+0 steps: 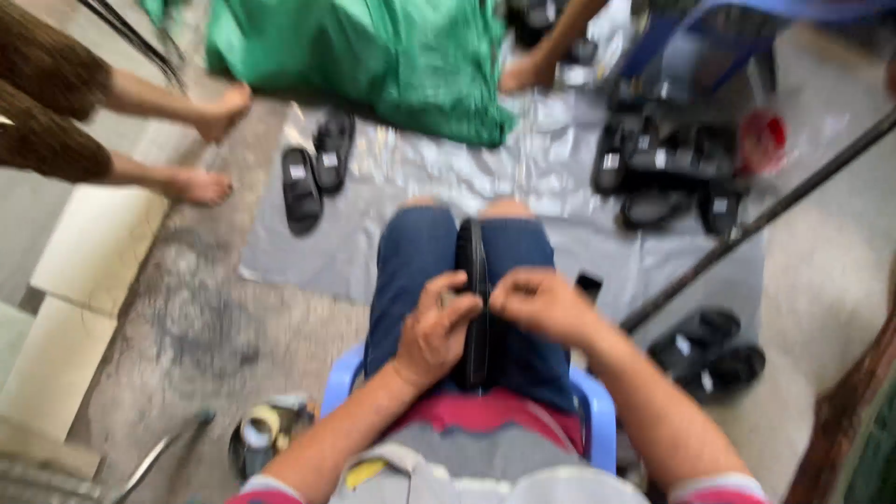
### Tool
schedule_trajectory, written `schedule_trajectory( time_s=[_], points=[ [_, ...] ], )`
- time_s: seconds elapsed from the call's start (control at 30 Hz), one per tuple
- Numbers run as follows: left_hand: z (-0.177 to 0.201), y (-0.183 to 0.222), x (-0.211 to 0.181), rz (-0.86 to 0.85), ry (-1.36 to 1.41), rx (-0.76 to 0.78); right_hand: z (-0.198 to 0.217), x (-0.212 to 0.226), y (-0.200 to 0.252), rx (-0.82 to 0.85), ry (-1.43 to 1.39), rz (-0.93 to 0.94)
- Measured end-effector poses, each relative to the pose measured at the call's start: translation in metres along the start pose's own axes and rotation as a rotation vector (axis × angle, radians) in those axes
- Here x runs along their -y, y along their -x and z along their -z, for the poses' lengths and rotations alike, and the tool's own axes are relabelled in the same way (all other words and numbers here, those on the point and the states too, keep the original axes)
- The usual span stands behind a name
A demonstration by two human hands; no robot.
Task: Hand-sewing the sole of a sandal using a needle and thread while sitting on a stool.
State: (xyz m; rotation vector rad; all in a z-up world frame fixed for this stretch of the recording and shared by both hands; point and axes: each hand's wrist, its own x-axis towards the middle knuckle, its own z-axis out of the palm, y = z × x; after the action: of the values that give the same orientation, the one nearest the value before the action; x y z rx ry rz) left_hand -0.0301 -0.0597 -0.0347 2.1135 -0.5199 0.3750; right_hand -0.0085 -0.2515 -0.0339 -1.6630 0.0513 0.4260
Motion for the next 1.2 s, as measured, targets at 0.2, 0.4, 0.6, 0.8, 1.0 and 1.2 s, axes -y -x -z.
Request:
schedule_trajectory(
  time_s=[0.2,0.4,0.6,0.8,1.0,1.2],
  points=[
    [0.034,-0.03,0.0,0.162,0.169,0.293,0.081,0.043,-0.003,-0.617,0.689,0.444],
    [0.045,-0.047,0.005,0.246,-0.191,0.702,0.032,0.043,0.004,0.031,0.857,0.602],
    [0.054,-0.055,0.008,0.169,0.036,0.696,0.017,0.035,-0.014,-0.002,0.861,0.653],
    [0.084,-0.046,0.009,0.336,1.28,0.474,0.013,0.024,-0.02,0.038,0.665,0.643],
    [0.042,-0.043,0.017,0.367,0.152,0.55,0.007,0.017,-0.02,-0.016,0.555,0.653],
    [0.022,-0.028,0.041,0.142,0.183,0.514,0.004,0.006,-0.024,-0.071,0.576,0.731]
  ],
)
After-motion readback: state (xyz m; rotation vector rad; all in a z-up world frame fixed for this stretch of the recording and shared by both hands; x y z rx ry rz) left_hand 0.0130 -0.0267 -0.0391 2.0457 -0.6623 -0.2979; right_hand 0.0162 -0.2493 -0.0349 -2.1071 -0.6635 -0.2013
